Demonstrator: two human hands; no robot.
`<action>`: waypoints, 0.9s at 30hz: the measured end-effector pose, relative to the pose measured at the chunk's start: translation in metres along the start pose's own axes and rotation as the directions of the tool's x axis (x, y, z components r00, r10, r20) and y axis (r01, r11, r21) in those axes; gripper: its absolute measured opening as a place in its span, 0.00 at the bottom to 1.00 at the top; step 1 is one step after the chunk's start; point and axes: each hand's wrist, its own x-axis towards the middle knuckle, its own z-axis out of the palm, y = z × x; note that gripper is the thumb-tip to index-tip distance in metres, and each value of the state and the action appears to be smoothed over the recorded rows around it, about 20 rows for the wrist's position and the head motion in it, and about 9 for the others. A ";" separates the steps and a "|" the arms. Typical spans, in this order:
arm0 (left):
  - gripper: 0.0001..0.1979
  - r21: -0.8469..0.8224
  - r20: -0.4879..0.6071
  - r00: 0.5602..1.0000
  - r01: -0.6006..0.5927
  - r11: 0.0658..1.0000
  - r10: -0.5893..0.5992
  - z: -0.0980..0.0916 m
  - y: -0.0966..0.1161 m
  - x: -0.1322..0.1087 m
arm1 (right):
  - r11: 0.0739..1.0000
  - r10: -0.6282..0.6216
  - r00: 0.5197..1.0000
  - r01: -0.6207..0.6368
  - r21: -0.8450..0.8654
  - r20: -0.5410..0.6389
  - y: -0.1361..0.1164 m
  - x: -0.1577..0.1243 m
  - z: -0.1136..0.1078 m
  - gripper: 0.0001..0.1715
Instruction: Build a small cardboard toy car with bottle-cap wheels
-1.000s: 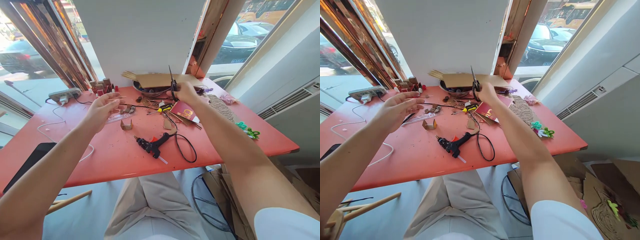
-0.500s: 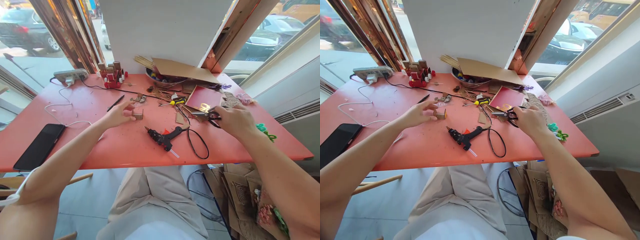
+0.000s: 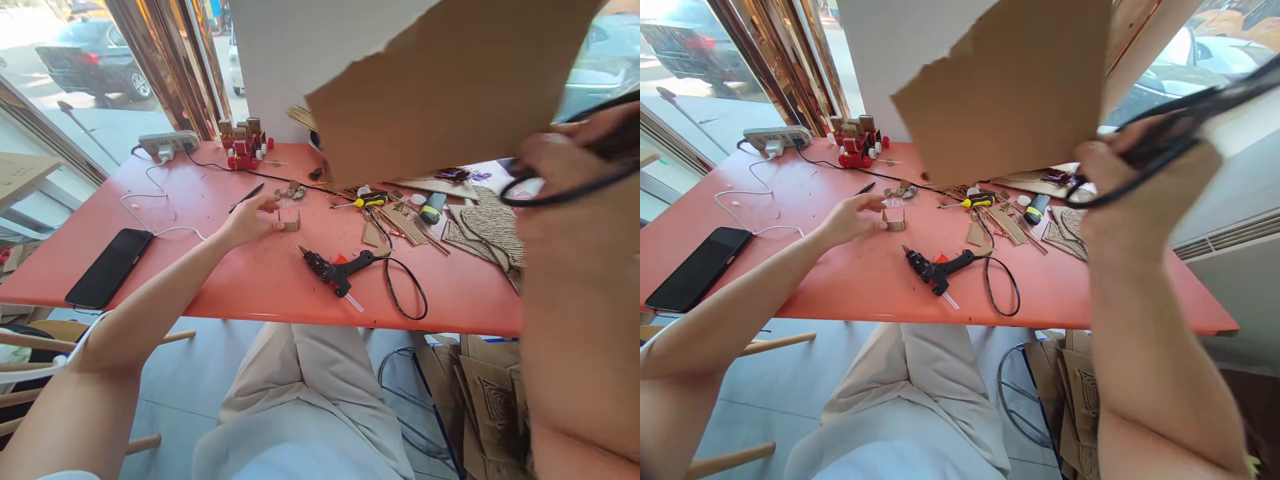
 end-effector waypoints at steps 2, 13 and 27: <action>0.34 -0.112 -0.054 0.998 -0.028 0.993 0.022 -0.004 0.007 -0.002 | 0.982 0.001 1.000 0.001 0.186 -0.008 0.003 -0.002 0.042 0.26; 0.09 -0.408 -0.287 0.956 -0.069 0.910 -0.056 -0.025 0.017 0.014 | 0.805 0.247 0.853 -0.445 0.393 0.460 0.030 -0.027 0.140 0.29; 0.18 -0.116 -0.168 0.986 -0.030 0.993 0.010 -0.012 0.001 0.015 | 0.979 0.192 0.838 -0.125 -0.164 0.511 0.013 -0.021 0.117 0.18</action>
